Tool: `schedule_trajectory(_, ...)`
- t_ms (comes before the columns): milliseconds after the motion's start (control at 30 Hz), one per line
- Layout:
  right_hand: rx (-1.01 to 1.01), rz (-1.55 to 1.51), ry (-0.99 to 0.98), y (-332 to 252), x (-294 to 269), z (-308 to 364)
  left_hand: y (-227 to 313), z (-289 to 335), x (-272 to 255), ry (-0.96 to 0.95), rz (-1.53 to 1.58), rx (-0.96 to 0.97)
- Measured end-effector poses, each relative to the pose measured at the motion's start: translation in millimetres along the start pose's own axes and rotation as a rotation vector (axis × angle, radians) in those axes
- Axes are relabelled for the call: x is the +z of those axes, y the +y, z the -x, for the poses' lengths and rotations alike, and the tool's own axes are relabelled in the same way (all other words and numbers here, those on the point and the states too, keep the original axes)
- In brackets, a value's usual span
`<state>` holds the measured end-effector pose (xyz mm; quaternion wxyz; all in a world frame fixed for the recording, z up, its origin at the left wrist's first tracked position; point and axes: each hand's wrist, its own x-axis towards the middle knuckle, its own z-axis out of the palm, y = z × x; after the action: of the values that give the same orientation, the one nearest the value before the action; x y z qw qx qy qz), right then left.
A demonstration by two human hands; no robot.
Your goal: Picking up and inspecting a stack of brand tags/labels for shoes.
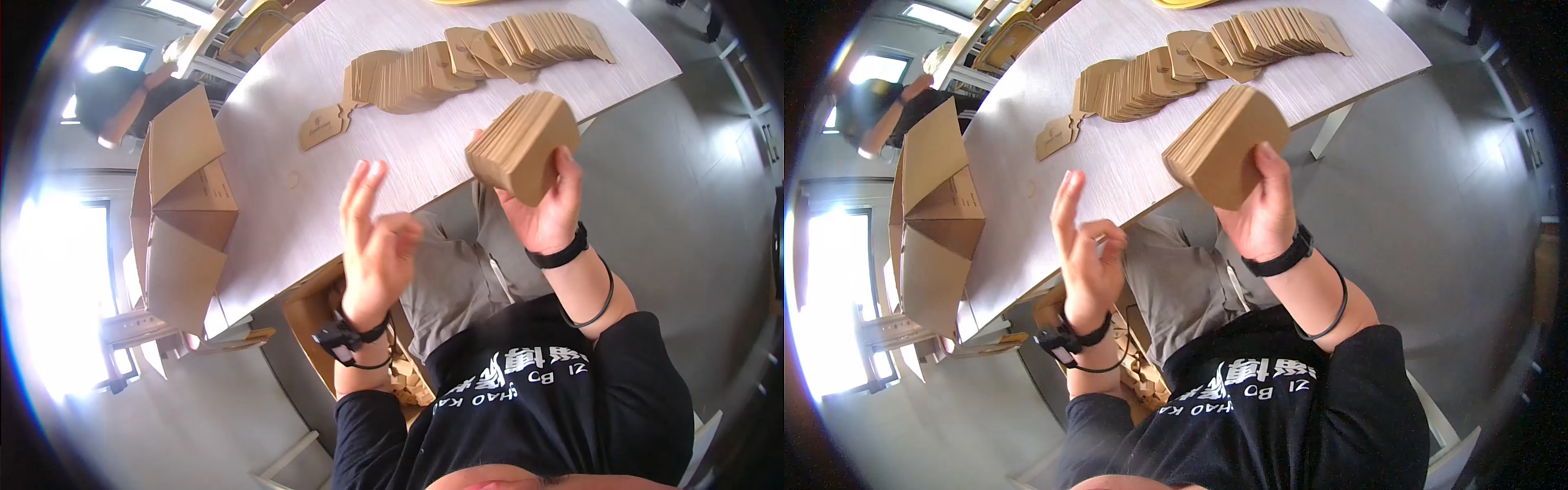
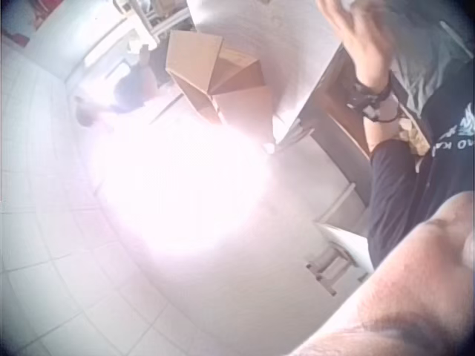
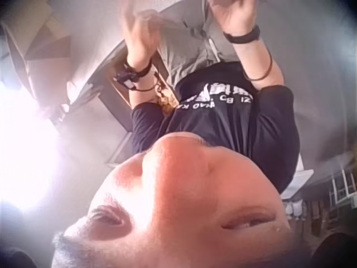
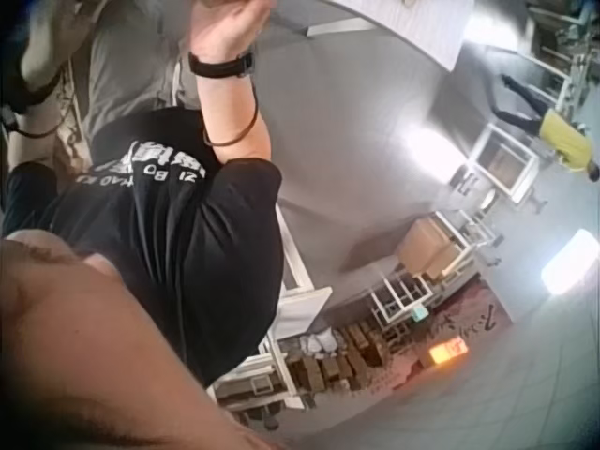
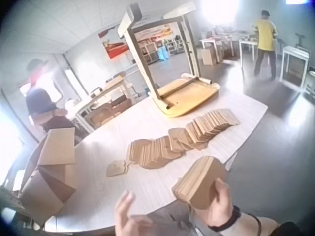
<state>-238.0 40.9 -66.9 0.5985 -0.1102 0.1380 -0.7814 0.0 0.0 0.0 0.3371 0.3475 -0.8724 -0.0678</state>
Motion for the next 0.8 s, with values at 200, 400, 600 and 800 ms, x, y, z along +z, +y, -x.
schedule_trajectory(200,0.038,-0.323,-0.303,-38,-27,-8,-87,-7,-38,0.017,-0.304,-0.28)
schedule_trajectory(400,-0.107,0.141,-0.146,-30,-25,2,-193,1,-55,-0.105,-0.552,-0.392)
schedule_trajectory(600,-0.343,0.69,-0.191,-43,-6,6,-143,-22,-38,0.133,-0.549,-0.175)
schedule_trajectory(800,-0.584,0.785,-0.377,-10,9,2,16,-50,53,-0.09,0.854,0.074)
